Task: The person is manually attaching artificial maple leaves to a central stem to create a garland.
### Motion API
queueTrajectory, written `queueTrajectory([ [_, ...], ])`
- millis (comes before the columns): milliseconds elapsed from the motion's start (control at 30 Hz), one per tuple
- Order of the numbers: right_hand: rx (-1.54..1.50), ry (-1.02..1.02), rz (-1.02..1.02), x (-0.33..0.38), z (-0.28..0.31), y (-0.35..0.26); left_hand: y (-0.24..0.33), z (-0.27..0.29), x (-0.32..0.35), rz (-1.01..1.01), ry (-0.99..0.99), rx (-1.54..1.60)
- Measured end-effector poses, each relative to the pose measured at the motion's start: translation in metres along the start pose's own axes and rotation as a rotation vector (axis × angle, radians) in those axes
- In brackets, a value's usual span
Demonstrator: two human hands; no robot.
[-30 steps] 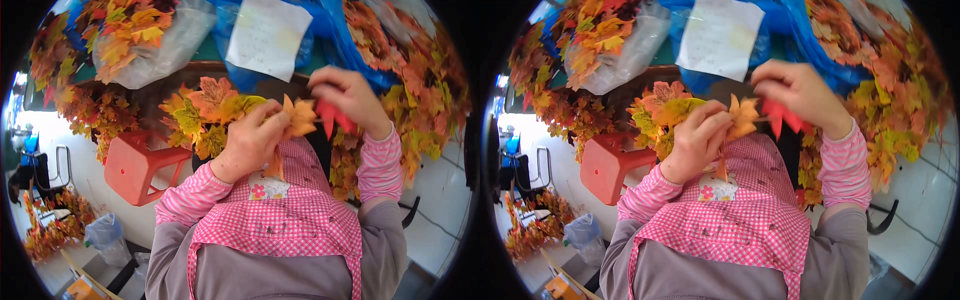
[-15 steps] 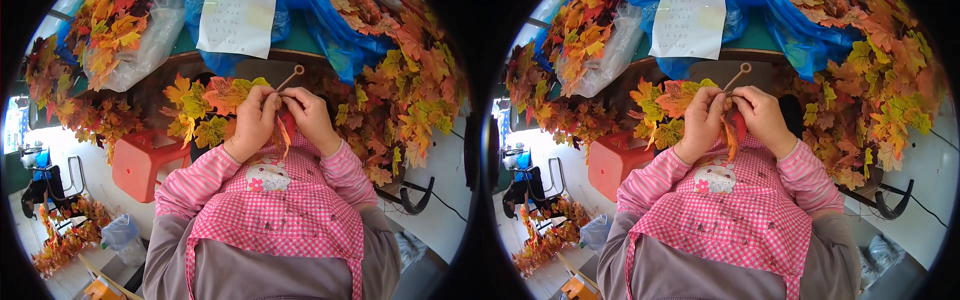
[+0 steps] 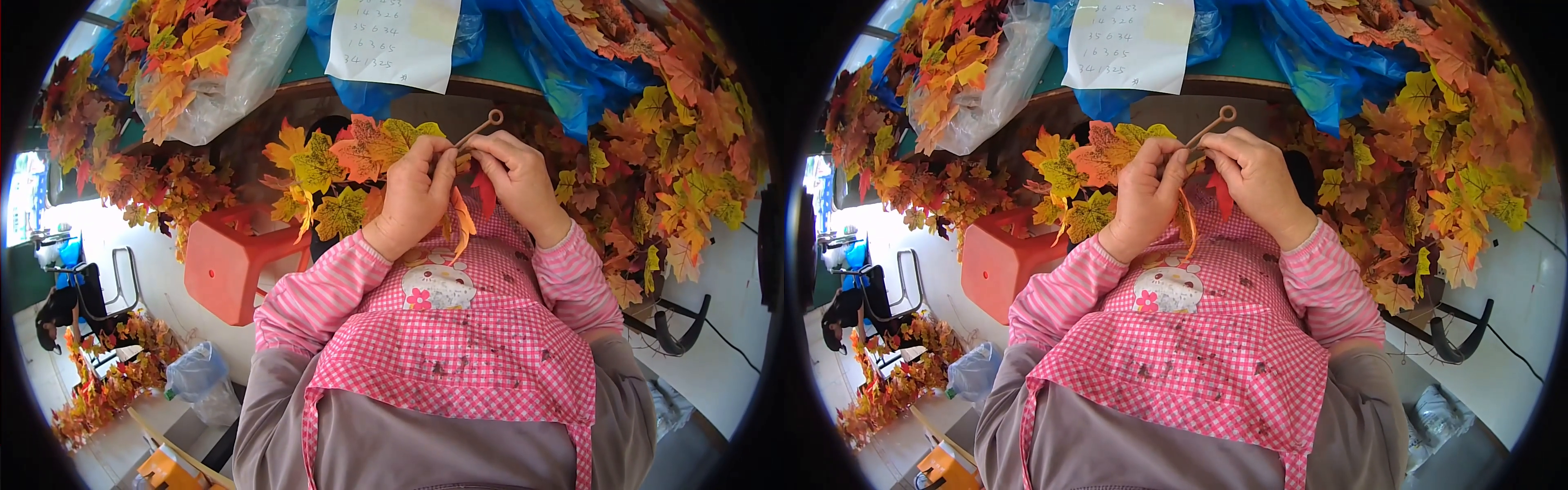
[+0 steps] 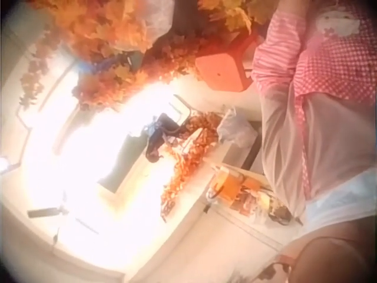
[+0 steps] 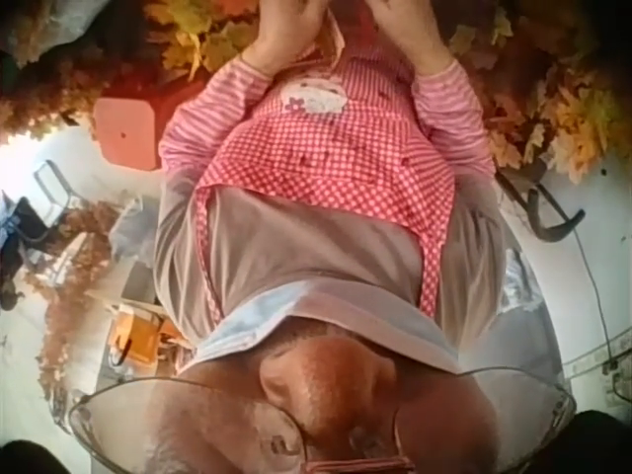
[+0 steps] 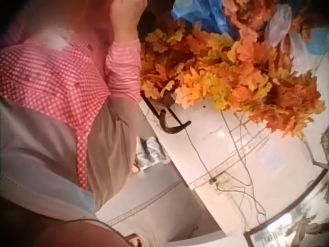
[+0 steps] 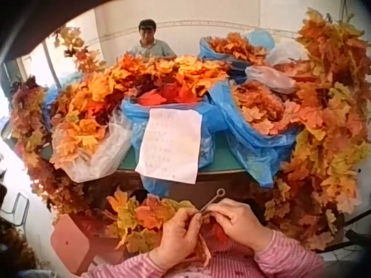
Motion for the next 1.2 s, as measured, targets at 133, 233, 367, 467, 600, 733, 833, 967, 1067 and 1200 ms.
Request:
queueTrajectory([
  [133, 0.021, 0.02, -0.002, -0.002, 0.002, 0.003, -0.005, -0.001, -0.001, -0.004, -0.005, 0.002],
  [233, 0.039, 0.018, 0.007, -0.002, 0.002, 0.004, -0.002, -0.002, -0.003, 0.025, -0.008, -0.014],
  [367, 0.09, 0.013, 0.033, -0.002, 0.002, 0.004, -0.003, -0.002, -0.003, -0.013, -0.008, -0.034],
  [467, 0.129, 0.022, 0.049, -0.001, 0.0, 0.007, -0.006, -0.003, -0.004, 0.042, -0.013, -0.043],
  [600, 0.13, 0.003, 0.035, -0.001, 0.0, 0.007, -0.006, -0.003, -0.004, 0.005, -0.015, -0.073],
  [733, 0.22, 0.042, 0.121, 0.0, -0.002, 0.002, -0.008, -0.005, -0.004, -0.035, -0.025, -0.137],
  [833, 0.252, 0.063, 0.147, 0.002, -0.009, -0.001, -0.014, -0.002, -0.003, 0.085, -0.002, -0.123],
  [967, 0.157, 0.071, 0.069, 0.003, -0.013, -0.003, -0.011, -0.003, 0.0, -0.03, -0.005, -0.161],
  [1067, 0.031, 0.061, -0.04, 0.004, -0.019, 0.002, -0.006, -0.003, 0.0, -0.132, -0.013, -0.218],
  [1200, -0.286, -0.069, -0.203, 0.006, -0.022, 0.009, -0.008, 0.003, 0.001, 0.018, -0.022, 0.006],
])
Point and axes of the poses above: each hand's wrist, its own x-axis away from the middle knuckle, its own z-axis out of the back of the hand, y = z × x, the point moved 6 cm from there along -x, towards the middle knuckle, and after that the axes turned 14 degrees about x, right-handed, at the moved point
